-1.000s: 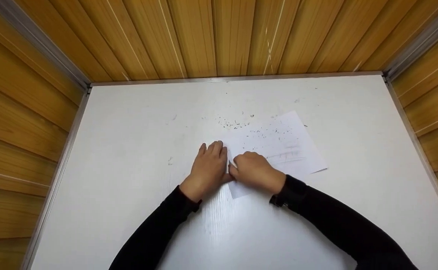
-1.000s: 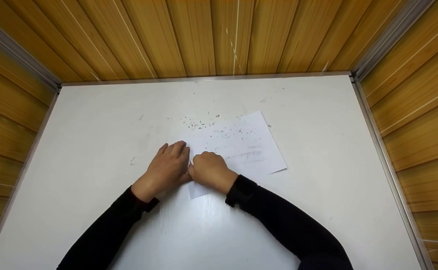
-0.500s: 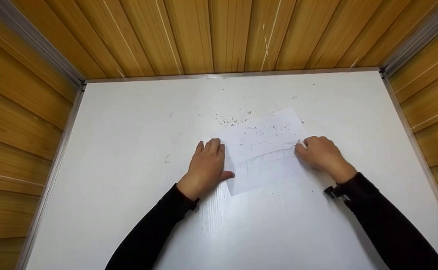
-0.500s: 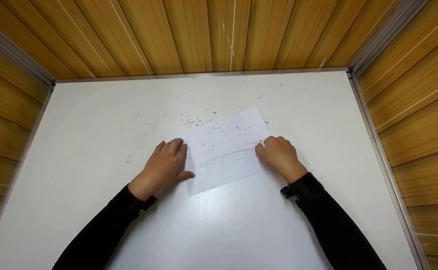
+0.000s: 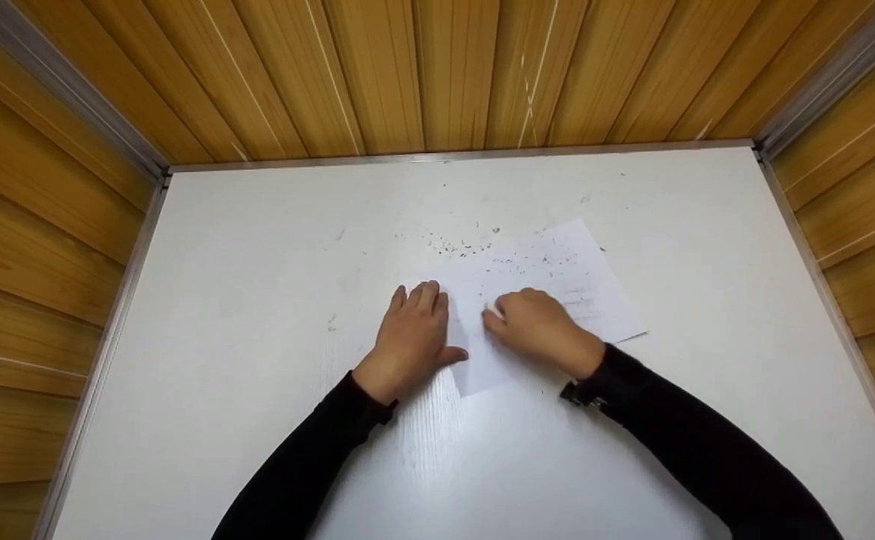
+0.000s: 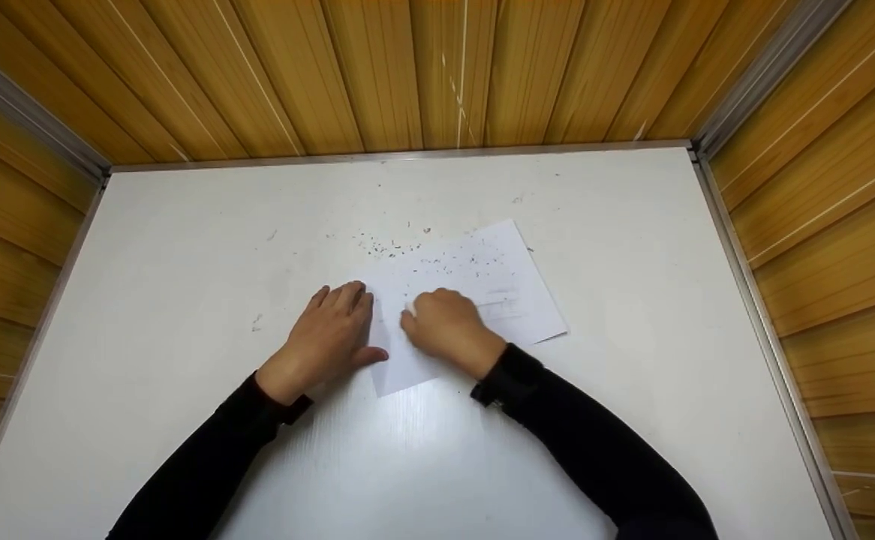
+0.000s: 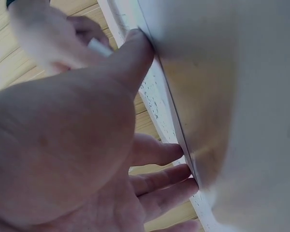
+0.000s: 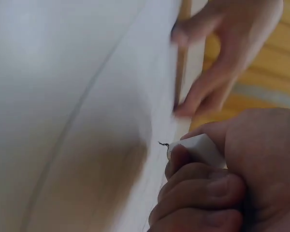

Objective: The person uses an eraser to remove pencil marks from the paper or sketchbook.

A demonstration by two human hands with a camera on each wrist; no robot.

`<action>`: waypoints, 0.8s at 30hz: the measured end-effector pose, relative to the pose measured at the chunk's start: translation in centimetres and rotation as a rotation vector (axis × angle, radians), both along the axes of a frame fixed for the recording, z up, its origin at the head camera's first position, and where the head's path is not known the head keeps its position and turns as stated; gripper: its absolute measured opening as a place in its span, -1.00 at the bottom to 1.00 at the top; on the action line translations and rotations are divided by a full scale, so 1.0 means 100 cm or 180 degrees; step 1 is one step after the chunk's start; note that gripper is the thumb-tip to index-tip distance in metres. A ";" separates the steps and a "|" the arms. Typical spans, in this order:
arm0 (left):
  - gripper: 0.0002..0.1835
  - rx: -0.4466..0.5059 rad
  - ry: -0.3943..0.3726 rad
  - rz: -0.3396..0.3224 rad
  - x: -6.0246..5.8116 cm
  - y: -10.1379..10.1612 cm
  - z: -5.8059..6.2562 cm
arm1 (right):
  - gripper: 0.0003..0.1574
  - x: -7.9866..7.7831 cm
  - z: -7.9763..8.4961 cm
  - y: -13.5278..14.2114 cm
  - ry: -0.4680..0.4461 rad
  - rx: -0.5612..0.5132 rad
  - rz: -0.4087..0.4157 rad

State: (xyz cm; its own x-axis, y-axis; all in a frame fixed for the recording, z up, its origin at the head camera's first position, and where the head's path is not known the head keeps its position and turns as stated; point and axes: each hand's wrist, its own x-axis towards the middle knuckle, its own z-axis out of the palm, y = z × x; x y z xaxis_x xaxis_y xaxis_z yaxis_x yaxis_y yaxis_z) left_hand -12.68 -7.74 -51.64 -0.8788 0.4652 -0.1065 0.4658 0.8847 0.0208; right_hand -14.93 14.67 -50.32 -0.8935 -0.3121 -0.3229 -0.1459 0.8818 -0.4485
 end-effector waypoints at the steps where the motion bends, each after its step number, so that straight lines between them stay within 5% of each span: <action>1: 0.13 0.0031 0.0037 -0.0006 0.000 -0.001 0.000 | -0.44 0.000 0.000 -0.015 0.0017 0.0004 0.0102; 5: 0.10 0.0184 0.0170 -0.0050 0.001 -0.003 -0.001 | -0.40 -0.002 -0.007 -0.051 0.0116 0.0048 0.0377; 9: 0.11 0.0098 0.0137 -0.0035 0.000 -0.004 -0.001 | -0.44 -0.008 -0.015 -0.044 0.0219 0.0070 0.0303; 19: 0.14 -0.0102 0.0042 -0.0021 0.001 -0.001 -0.002 | -0.42 -0.026 -0.012 0.094 0.0078 0.0131 -0.0506; 24: 0.15 -0.0104 -0.0010 -0.0006 0.001 0.000 -0.002 | -0.38 -0.027 -0.011 0.133 0.0167 0.0308 -0.0673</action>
State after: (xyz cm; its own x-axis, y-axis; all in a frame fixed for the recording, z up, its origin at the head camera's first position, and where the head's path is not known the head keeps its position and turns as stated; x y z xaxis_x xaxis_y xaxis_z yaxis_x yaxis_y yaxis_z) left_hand -12.63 -7.74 -51.88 -0.8775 0.4632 -0.1244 0.4675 0.8840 -0.0067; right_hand -17.63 28.02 -51.37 -0.9520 -0.0861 -0.2936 0.0256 0.9338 -0.3569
